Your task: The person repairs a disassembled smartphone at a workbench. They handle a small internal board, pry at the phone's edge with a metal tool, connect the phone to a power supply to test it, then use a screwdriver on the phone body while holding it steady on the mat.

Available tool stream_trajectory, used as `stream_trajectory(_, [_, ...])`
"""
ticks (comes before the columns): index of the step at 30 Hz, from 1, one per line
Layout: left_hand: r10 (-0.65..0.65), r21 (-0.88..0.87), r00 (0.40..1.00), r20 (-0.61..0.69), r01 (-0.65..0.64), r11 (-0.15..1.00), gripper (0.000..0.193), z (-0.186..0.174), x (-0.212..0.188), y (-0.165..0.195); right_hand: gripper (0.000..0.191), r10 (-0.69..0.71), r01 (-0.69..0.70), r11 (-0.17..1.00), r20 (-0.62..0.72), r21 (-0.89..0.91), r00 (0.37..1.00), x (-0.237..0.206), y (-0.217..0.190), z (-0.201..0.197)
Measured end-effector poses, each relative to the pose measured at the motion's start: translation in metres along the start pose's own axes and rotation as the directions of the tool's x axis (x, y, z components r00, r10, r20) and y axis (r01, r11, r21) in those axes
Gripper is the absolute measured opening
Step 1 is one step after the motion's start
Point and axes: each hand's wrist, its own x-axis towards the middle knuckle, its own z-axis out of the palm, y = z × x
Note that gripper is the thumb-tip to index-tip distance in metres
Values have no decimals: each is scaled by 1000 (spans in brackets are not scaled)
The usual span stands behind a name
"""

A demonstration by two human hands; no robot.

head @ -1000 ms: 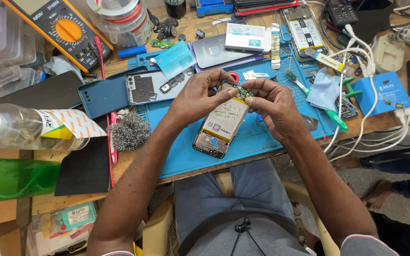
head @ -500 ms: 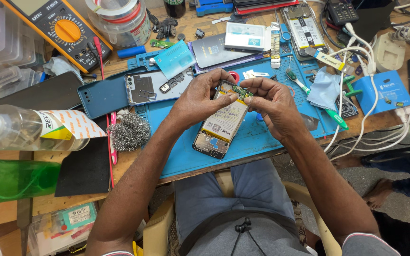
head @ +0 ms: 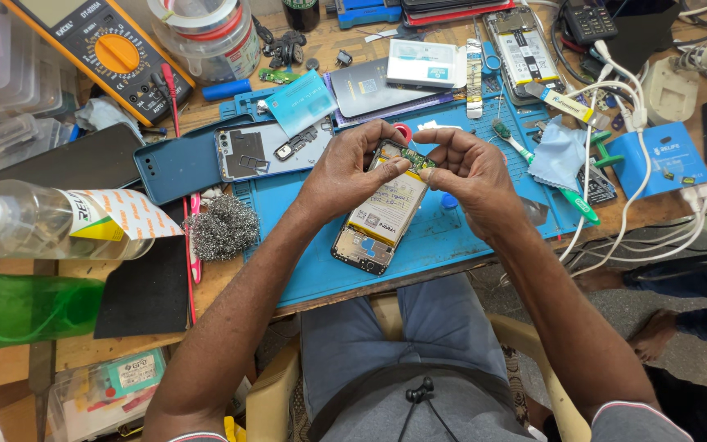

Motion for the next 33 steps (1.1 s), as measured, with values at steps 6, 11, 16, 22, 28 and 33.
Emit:
stream_trajectory(6, [-14,3,1000,-3,14,1000,28,1,1,1,49,-28,31,999,60,-36,998,4,-9,-3])
stream_trajectory(11, [6,-65,1000,18,-5,998,29,-1,1,-3,52,-85,91,990,60,-110,995,0,-10,1])
stream_trajectory(16, [10,-159,999,50,-2,987,31,-1,1,-6,49,-87,92,986,44,-140,995,-3,-12,1])
stream_trajectory(22, [-85,-111,996,6,86,990,20,1,6,-7,42,-55,61,986,43,-152,998,-6,-16,-2])
stream_trajectory(28, [5,2,998,-57,-5,1000,19,3,8,-9,28,-55,50,965,-13,-257,998,-3,-25,3])
stream_trajectory(33, [48,42,995,-85,-44,998,19,5,7,-4,21,-10,-5,933,-40,-361,999,-1,-36,10])
